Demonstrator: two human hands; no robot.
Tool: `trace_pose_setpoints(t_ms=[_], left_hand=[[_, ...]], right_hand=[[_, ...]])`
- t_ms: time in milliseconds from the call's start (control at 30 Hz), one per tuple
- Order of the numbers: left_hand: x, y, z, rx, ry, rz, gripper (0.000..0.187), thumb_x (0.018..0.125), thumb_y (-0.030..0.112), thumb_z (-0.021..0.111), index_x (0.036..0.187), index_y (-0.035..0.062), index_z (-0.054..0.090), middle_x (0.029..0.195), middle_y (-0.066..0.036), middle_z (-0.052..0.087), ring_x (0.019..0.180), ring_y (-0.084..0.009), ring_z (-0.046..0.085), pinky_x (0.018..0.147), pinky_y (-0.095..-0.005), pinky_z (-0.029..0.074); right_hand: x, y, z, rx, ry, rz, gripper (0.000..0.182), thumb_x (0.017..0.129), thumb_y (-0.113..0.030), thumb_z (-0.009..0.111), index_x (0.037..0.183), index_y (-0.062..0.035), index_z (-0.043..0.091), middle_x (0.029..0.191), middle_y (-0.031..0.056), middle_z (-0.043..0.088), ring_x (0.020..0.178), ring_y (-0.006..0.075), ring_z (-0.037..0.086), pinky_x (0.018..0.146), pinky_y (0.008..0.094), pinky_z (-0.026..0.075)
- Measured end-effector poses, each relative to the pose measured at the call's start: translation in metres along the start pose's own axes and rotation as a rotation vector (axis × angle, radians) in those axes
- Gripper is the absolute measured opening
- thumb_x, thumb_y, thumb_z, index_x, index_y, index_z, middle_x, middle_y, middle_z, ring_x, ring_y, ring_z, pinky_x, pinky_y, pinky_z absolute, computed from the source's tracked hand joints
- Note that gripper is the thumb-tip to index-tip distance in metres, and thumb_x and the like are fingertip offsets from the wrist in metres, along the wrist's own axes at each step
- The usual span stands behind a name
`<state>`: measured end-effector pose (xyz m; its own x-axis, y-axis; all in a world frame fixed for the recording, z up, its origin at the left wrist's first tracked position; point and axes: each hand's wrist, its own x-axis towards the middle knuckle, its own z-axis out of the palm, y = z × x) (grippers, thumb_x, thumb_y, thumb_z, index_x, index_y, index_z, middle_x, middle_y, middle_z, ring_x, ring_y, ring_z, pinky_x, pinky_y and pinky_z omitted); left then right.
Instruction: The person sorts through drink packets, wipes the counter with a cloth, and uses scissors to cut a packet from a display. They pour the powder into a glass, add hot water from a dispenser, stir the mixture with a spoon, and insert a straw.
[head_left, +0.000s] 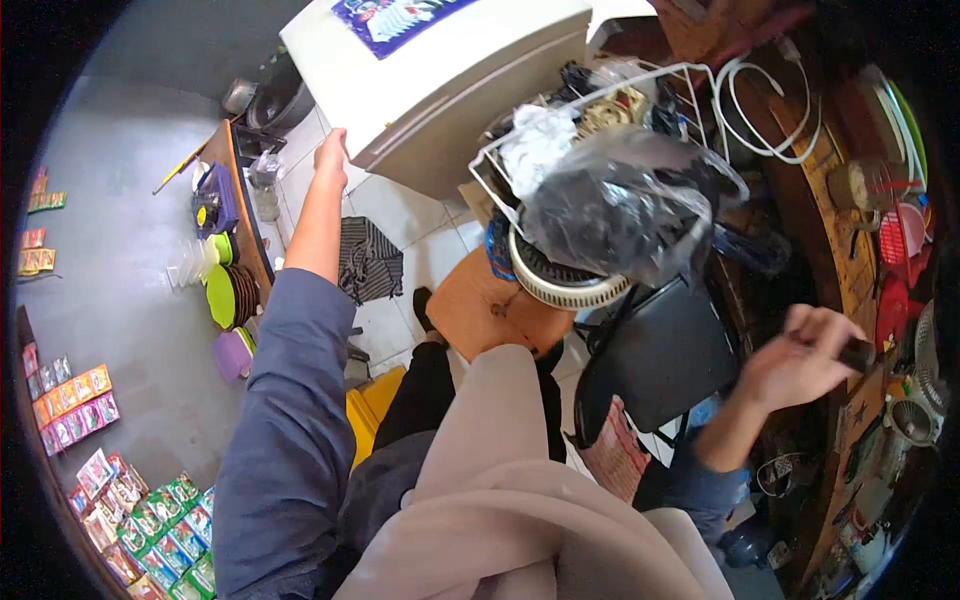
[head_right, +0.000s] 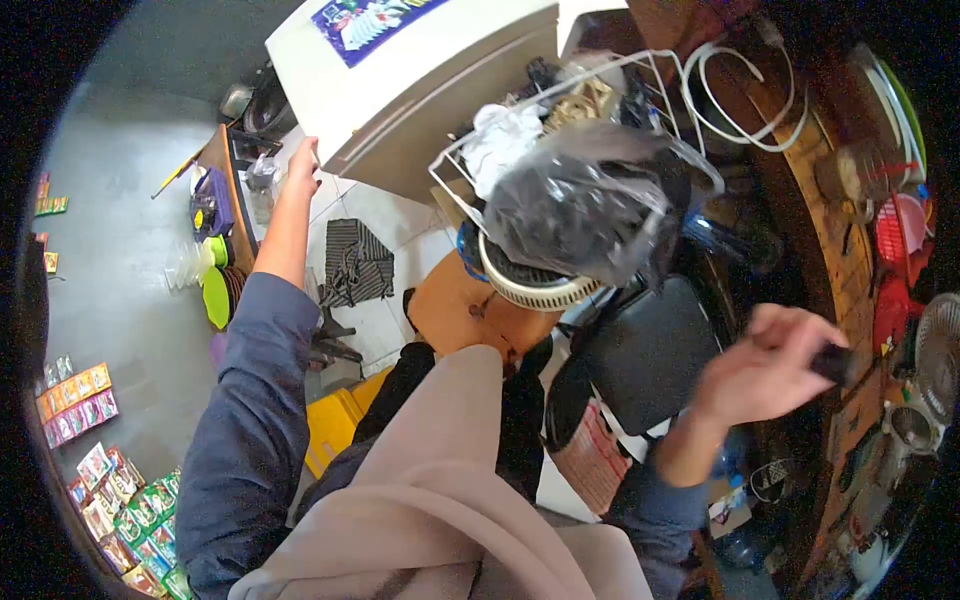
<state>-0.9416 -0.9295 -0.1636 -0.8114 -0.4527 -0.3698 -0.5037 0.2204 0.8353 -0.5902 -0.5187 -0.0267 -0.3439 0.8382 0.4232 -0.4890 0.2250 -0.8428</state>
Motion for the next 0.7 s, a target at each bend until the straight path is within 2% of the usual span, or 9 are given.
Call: trace_pose_setpoints(t_ms=[67,167,267,333,400,533,567,667,700], left_hand=[[0.03,0.002,-0.005,0.075,-0.187,0.082,0.041,0.071,0.036,0.057,0.098,0.0054,0.06,0.088,-0.007,0.059,0.077,-0.0183,0.053,0.07,-0.0306,0.042],[0.057,0.015,-0.011,0.044,-0.329,0.087,0.047,0.071,0.041,0.06,0.103,0.006,0.057,0.095,-0.005,0.059,0.088,-0.0186,0.053,0.072,-0.0326,0.042],[0.105,0.023,-0.017,-0.028,-0.517,0.026,0.054,0.068,0.043,0.067,0.107,0.0071,0.055,0.103,-0.006,0.057,0.099,-0.0184,0.05,0.078,-0.0344,0.041],[0.12,0.03,-0.028,0.038,-0.66,0.042,0.056,0.068,0.041,0.069,0.11,0.0075,0.054,0.106,-0.006,0.056,0.1,-0.0179,0.049,0.08,-0.0331,0.041],[0.121,0.032,-0.036,0.035,-0.724,0.032,0.05,0.073,0.04,0.066,0.107,0.0057,0.053,0.104,-0.004,0.054,0.095,-0.0165,0.049,0.081,-0.0313,0.041],[0.119,0.029,-0.04,0.031,-0.777,0.052,0.053,0.072,0.04,0.067,0.107,0.0047,0.05,0.102,-0.004,0.053,0.095,-0.016,0.048,0.081,-0.0322,0.041],[0.119,0.028,-0.04,0.005,-0.779,0.039,0.053,0.072,0.039,0.067,0.108,0.0046,0.049,0.102,-0.004,0.052,0.095,-0.0155,0.048,0.081,-0.0316,0.041],[0.112,0.028,-0.038,-0.07,-0.765,0.013,0.056,0.07,0.037,0.07,0.108,0.0036,0.047,0.1,-0.004,0.053,0.093,-0.0148,0.049,0.08,-0.0316,0.04],[0.112,0.028,-0.039,-0.111,-0.749,-0.005,0.058,0.068,0.035,0.072,0.108,0.0027,0.046,0.099,-0.004,0.054,0.091,-0.0146,0.049,0.078,-0.0322,0.04]], right_hand=[[-0.055,-0.003,0.081,0.101,0.183,0.314,0.006,0.086,-0.012,0.051,0.088,-0.0084,0.047,0.062,-0.0003,0.045,0.05,0.0056,0.038,0.042,0.0195,0.029],[-0.131,0.031,0.158,0.071,-0.216,0.494,0.009,0.087,-0.012,0.05,0.083,-0.006,0.054,0.062,-0.0037,0.043,0.049,0.0031,0.034,0.042,0.0182,0.026],[-0.188,0.073,0.243,0.043,-0.265,0.759,0.02,0.089,-0.021,0.05,0.093,-0.0029,0.057,0.064,-0.0072,0.042,0.053,0.0013,0.034,0.048,0.0162,0.025],[-0.224,0.13,0.277,-0.184,-0.281,0.71,0.028,0.088,-0.023,0.05,0.105,-0.0011,0.057,0.096,0.0057,0.054,0.085,0.0117,0.048,0.08,0.0257,0.037],[-0.248,0.164,0.308,-0.276,-0.239,0.603,0.031,0.088,-0.023,0.05,0.109,-0.0009,0.055,0.111,0.0096,0.05,0.095,0.0151,0.047,0.089,0.0297,0.033],[-0.272,0.179,0.357,-0.229,-0.019,0.628,0.039,0.088,-0.018,0.05,0.122,0.0006,0.044,0.098,0.0049,0.053,0.071,0.0074,0.045,0.058,0.0188,0.038],[-0.277,0.189,0.362,-0.216,-0.022,0.445,0.042,0.088,-0.016,0.05,0.124,0.0019,0.041,0.092,0.0017,0.051,0.062,0.0056,0.038,0.054,0.0178,0.035],[-0.287,0.206,0.366,-0.246,0.056,0.355,0.041,0.09,-0.016,0.048,0.126,0.0023,0.039,0.114,0.0099,0.051,0.094,0.0121,0.051,0.078,0.0218,0.042],[-0.289,0.211,0.365,-0.204,0.089,0.374,0.041,0.09,-0.016,0.047,0.126,0.002,0.039,0.111,0.0097,0.052,0.092,0.0118,0.051,0.077,0.0222,0.043]])
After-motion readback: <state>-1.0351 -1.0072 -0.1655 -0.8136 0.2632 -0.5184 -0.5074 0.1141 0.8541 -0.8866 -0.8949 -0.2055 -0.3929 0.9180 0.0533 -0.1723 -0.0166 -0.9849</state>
